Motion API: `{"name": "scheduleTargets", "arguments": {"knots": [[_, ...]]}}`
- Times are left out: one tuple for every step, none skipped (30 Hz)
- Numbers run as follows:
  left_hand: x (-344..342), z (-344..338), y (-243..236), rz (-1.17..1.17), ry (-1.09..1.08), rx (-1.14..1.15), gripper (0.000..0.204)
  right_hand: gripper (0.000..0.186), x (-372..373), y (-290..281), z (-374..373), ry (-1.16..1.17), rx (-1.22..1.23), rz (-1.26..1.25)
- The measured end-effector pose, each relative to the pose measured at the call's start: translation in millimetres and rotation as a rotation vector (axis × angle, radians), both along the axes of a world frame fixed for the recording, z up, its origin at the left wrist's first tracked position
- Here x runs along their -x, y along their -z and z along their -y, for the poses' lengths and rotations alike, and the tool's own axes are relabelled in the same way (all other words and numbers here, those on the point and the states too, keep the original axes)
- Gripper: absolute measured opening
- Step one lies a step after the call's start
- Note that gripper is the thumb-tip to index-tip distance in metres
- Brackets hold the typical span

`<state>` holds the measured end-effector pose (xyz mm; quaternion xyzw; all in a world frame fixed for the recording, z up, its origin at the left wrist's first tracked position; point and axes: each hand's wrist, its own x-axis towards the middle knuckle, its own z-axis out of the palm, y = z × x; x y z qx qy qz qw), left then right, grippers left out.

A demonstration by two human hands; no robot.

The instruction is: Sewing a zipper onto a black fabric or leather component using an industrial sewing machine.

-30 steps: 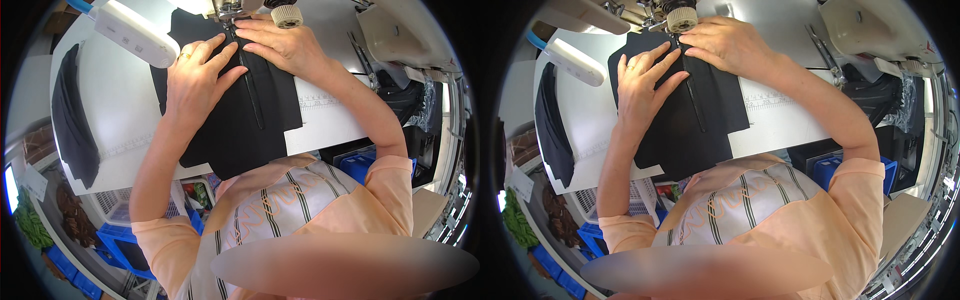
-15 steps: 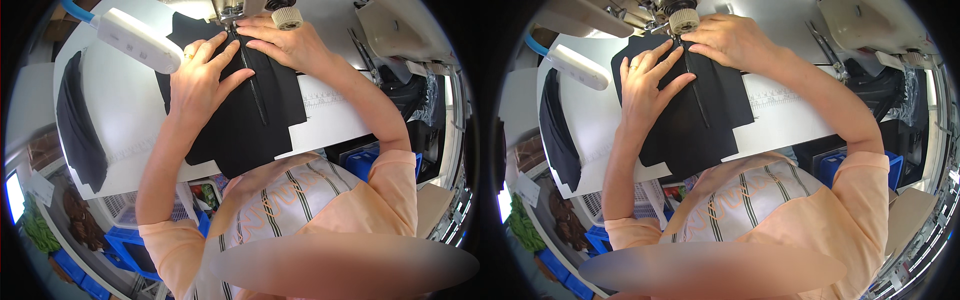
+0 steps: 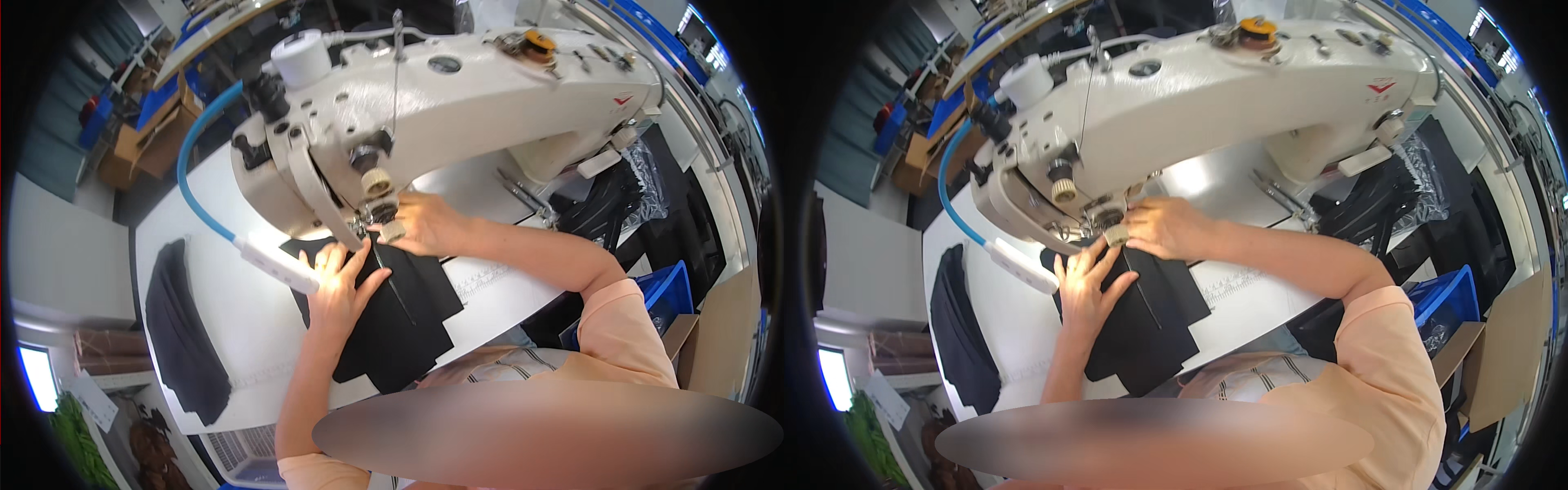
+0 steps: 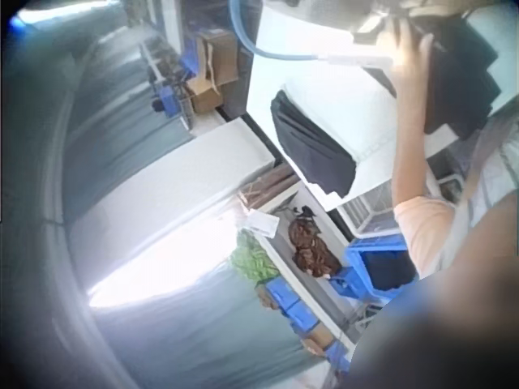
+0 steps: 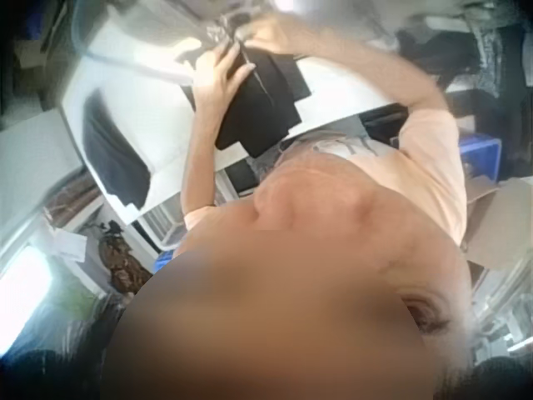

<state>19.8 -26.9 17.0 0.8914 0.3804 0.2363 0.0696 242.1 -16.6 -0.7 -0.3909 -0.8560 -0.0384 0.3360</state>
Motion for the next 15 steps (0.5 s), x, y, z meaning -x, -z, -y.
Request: {"name": "scheduleTargets", "arguments": {"knots": [[-1,0,0,-0.005,-0.007,0.001,0.052,0.030,-4,-5,5,-0.016,0.129,0.046],[-1,1,3,0.004,-0.006,-0.014,0.052,0.030,-4,-7,7,-0.015,0.127,0.041],[0,2,3,0.007,-0.004,-0.026,0.052,0.031,-3,-6,6,-0.022,0.128,0.032],[1,1,4,0.008,-0.002,-0.038,0.052,0.032,-3,-4,6,-0.018,0.102,0.052],[1,3,4,0.010,-0.005,-0.040,0.052,0.032,-3,-5,7,-0.021,0.087,0.053],[1,4,3,-0.004,-0.009,-0.034,0.052,0.031,-2,-6,7,-0.021,0.101,0.052],[2,4,3,-0.006,-0.014,-0.041,0.052,0.030,-1,-5,7,-0.023,0.119,0.050],[1,3,4,0.004,-0.006,-0.044,0.052,0.029,0,-4,8,0.005,0.129,0.034],[0,3,5,0.012,0.001,-0.042,0.052,0.029,-1,-3,8,0.001,0.133,0.031],[-1,4,5,0.040,-0.013,0.030,0.052,0.028,-3,-2,9,0.009,0.129,0.042],[-2,4,5,0.022,0.000,-0.022,0.052,0.028,-4,-2,9,0.015,0.131,0.051],[-1,4,5,0.013,-0.008,-0.016,0.052,0.028,-3,-1,8,0.021,0.137,0.035],[-1,2,5,0.003,-0.017,-0.005,0.052,0.028,-3,0,3,0.012,0.158,0.030],[1,1,11,0.008,-0.017,-0.028,0.053,0.027,-2,-1,0,0.017,0.144,0.027],[1,1,9,0.035,-0.019,0.031,0.053,0.027,-1,0,3,0.020,0.146,0.021]]}}
